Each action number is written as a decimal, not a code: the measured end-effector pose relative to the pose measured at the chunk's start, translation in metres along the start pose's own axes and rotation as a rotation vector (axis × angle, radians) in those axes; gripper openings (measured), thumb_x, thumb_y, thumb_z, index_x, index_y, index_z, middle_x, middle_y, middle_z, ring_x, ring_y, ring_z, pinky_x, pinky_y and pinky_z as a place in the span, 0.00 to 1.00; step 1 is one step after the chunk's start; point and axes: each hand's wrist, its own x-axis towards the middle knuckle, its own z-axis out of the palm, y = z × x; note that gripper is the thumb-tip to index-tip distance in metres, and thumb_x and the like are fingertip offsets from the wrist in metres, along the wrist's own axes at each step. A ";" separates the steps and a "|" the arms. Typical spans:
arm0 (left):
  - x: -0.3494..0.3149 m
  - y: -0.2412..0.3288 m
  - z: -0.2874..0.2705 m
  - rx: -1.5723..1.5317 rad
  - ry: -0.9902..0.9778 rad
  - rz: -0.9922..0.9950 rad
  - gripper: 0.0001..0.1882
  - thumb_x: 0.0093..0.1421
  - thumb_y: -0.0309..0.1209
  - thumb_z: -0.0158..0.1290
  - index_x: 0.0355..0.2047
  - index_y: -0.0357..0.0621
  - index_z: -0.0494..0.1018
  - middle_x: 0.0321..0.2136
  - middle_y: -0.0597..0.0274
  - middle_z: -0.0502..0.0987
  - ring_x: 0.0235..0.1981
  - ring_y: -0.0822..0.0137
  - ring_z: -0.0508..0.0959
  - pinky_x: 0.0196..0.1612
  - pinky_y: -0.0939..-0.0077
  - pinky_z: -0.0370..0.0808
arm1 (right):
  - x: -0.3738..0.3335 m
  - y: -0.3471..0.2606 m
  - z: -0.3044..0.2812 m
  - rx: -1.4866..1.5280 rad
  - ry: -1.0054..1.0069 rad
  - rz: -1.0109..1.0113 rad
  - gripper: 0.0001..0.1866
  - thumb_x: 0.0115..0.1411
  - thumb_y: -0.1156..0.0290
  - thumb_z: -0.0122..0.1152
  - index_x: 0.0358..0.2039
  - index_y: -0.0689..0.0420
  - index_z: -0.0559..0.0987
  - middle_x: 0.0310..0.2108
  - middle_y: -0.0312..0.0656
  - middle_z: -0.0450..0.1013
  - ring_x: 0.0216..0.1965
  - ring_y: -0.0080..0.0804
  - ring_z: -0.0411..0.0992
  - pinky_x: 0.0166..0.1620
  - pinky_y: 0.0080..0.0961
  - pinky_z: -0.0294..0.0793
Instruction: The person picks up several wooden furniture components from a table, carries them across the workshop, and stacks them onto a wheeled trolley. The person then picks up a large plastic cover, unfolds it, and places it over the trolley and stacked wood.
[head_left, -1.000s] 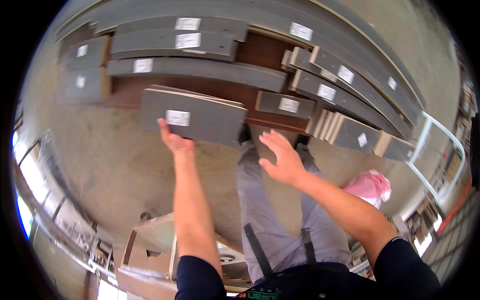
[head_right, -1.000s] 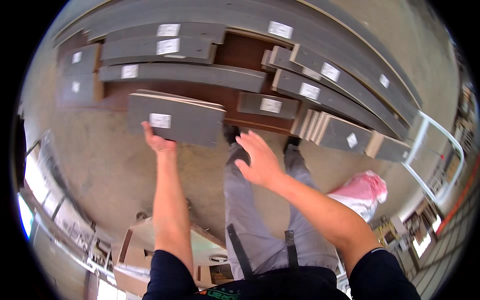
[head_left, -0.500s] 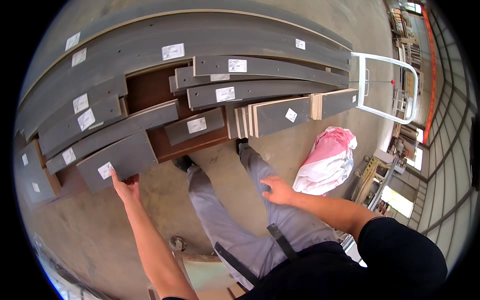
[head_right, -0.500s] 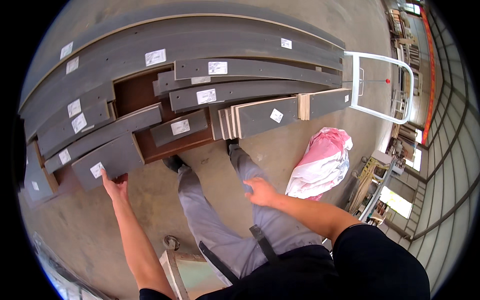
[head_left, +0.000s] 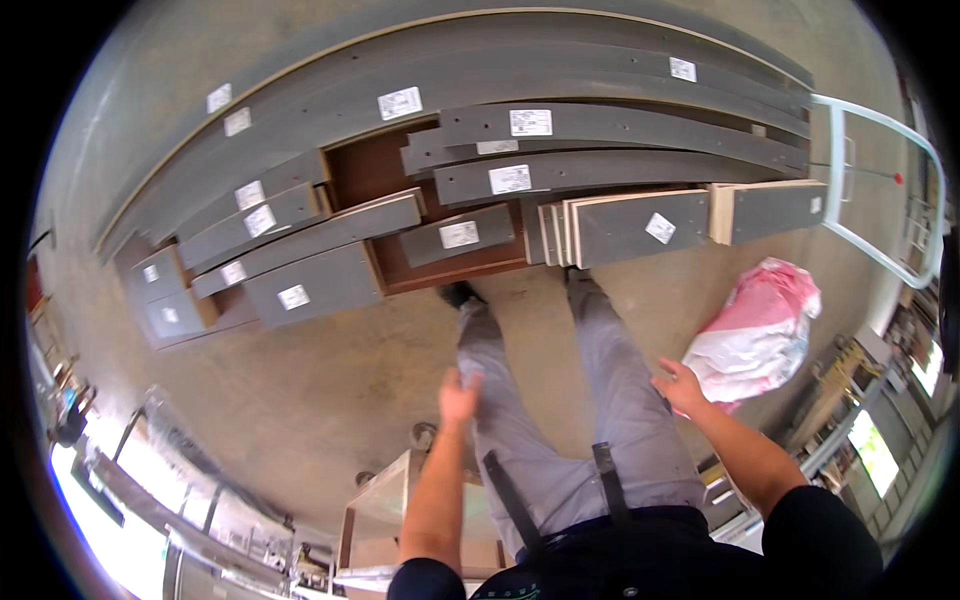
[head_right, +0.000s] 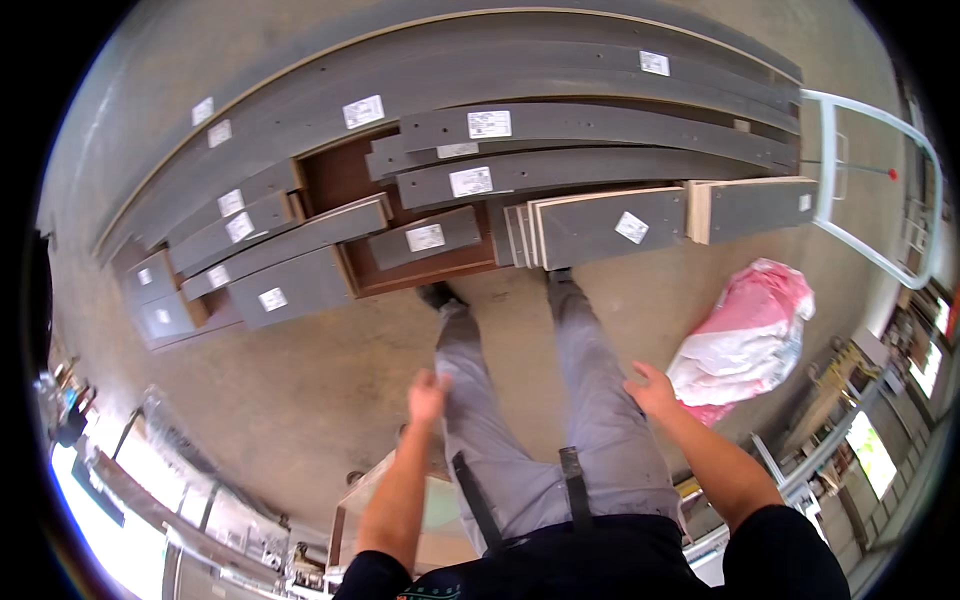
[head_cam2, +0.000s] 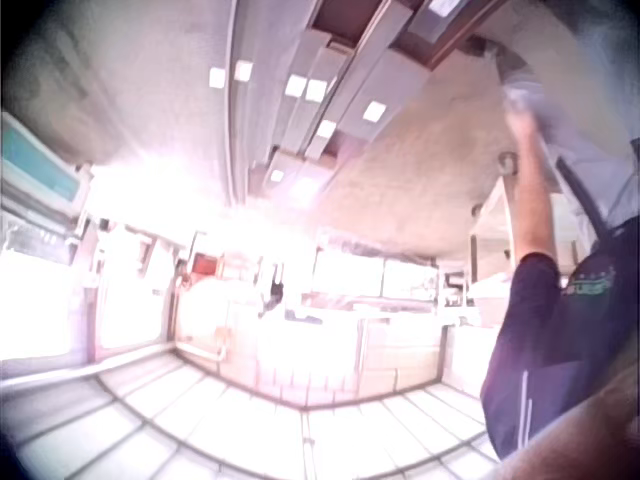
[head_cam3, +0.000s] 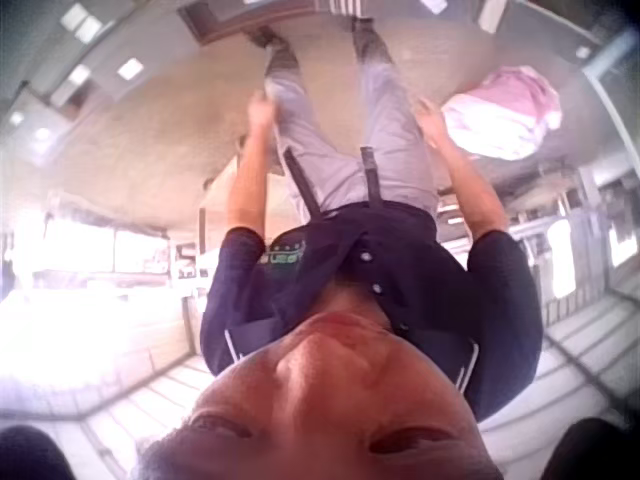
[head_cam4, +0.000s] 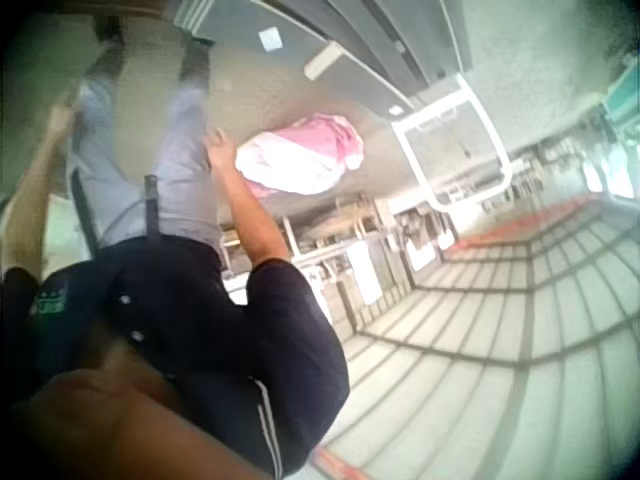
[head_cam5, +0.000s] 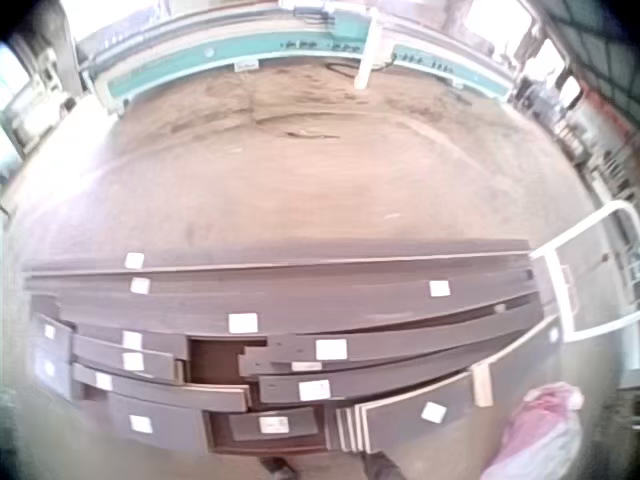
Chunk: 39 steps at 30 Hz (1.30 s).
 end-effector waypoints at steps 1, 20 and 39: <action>-0.027 0.021 0.016 -0.025 -0.046 -0.049 0.32 0.50 0.46 0.56 0.47 0.32 0.67 0.44 0.42 0.72 0.49 0.48 0.71 0.53 0.65 0.67 | -0.009 0.004 -0.004 -0.029 -0.011 0.014 0.29 0.51 0.62 0.60 0.51 0.64 0.69 0.51 0.55 0.67 0.53 0.43 0.66 0.56 0.31 0.63; -0.200 0.106 0.153 0.750 -0.461 0.357 0.33 0.52 0.43 0.52 0.50 0.28 0.64 0.55 0.39 0.60 0.56 0.45 0.62 0.57 0.61 0.61 | -0.070 0.328 0.114 0.867 -0.019 0.506 0.30 0.51 0.52 0.58 0.48 0.63 0.72 0.43 0.50 0.73 0.45 0.42 0.72 0.46 0.34 0.71; -0.353 0.030 0.475 1.453 0.003 0.380 0.37 0.50 0.55 0.50 0.54 0.45 0.64 0.58 0.41 0.56 0.60 0.45 0.54 0.59 0.60 0.57 | 0.052 0.952 0.151 0.915 0.927 0.417 0.35 0.49 0.66 0.64 0.55 0.65 0.62 0.38 0.44 0.73 0.38 0.32 0.71 0.41 0.29 0.72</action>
